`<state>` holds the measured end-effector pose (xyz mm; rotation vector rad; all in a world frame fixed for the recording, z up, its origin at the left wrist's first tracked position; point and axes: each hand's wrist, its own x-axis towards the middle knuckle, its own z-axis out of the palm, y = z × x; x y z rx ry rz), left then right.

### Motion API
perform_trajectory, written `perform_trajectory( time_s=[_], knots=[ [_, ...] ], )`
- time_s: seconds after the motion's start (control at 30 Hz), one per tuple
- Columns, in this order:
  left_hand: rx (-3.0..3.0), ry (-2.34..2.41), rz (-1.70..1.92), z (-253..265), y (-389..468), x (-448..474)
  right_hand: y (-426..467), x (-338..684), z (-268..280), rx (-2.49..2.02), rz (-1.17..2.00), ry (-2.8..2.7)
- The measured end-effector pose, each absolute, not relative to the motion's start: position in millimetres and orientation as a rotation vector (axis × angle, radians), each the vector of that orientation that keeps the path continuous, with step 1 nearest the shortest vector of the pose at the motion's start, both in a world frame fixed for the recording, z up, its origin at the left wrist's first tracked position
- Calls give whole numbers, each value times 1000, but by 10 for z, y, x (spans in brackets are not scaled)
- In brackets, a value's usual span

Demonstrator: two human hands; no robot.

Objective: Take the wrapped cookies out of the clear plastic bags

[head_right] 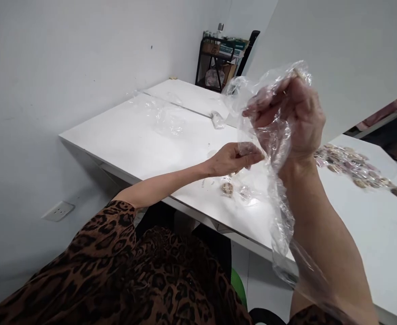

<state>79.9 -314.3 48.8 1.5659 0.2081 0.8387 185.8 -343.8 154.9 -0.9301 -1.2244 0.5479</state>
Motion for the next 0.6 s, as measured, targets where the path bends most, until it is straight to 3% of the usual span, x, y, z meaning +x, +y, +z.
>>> perform_trajectory(
  time_s=[0.23,0.43,0.6],
  knots=[
    [1227,598,1164,807,-2278,633,-3385,2579,1088,-768,682,-1109],
    [832,849,1553,1175,-929,96,-3336,3099,270,-988,755,-720],
    [749,1050,1628,1010,-279,-556,-3260,3189,-75,-1205,822,-734]
  ],
)
